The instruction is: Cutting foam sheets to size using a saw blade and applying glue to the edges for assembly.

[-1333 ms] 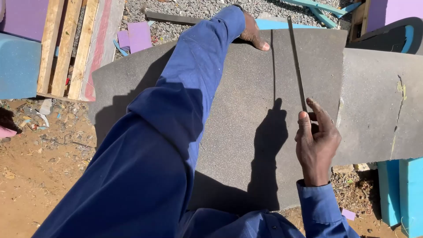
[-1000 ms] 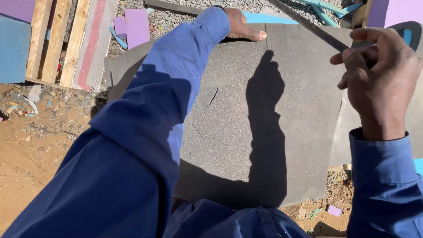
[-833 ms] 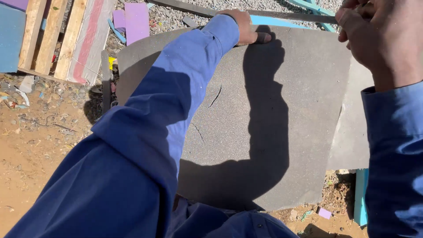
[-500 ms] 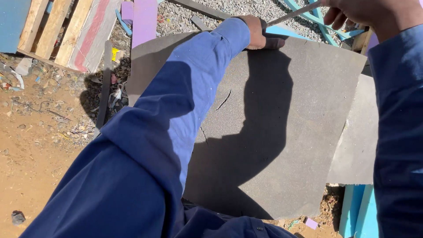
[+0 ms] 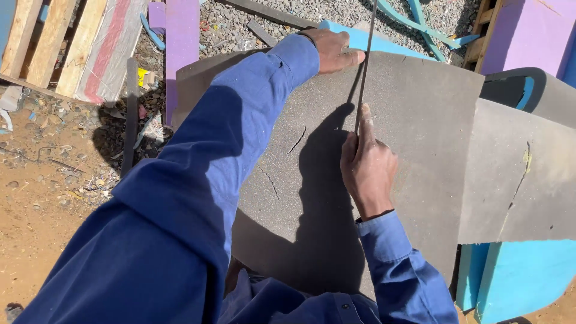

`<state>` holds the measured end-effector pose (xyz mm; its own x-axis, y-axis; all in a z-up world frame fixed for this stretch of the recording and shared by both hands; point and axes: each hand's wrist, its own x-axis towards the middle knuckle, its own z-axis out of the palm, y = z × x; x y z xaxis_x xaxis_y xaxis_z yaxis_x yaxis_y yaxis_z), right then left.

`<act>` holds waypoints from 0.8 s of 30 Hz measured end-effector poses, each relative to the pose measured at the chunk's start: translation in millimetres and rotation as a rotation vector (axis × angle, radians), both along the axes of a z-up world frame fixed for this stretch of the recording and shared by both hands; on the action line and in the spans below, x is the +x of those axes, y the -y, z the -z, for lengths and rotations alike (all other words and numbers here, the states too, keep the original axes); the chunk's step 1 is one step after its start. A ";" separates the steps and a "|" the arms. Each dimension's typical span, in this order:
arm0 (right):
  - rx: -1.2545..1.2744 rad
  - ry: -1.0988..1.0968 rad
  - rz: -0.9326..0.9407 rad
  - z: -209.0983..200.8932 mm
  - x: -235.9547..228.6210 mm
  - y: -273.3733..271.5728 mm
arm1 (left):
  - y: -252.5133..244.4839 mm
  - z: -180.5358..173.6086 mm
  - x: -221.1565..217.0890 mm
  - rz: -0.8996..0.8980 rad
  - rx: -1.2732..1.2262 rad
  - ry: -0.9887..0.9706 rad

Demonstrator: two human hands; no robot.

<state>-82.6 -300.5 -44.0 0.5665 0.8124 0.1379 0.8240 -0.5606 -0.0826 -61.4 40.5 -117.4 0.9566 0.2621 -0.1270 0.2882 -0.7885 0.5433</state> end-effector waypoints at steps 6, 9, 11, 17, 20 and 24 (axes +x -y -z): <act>0.004 0.117 -0.045 17.3 38.4 -47.9 | 15.1 -13.7 -11.7 -0.083 0.032 0.006; 0.049 0.128 -0.088 15.8 17.5 -23.7 | 19.3 -14.3 -8.6 -0.122 0.109 0.001; 0.007 -0.006 -0.012 16.4 -26.3 23.0 | 20.0 -1.9 -6.0 -0.158 0.195 0.054; 0.077 0.030 -0.050 53.2 -54.0 83.0 | 17.0 10.8 -2.7 -0.176 0.264 0.116; 0.127 0.084 -0.050 40.2 -0.5 3.7 | 22.9 -1.5 -12.0 -0.187 0.309 0.108; 0.073 0.075 0.008 27.3 -23.1 13.3 | 18.2 1.3 -7.0 -0.209 0.384 0.105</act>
<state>-105.7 -313.8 -71.3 0.5586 0.7942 0.2390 0.8250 -0.5618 -0.0613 -68.4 22.3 -118.7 0.8805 0.4605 0.1124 0.4217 -0.8693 0.2579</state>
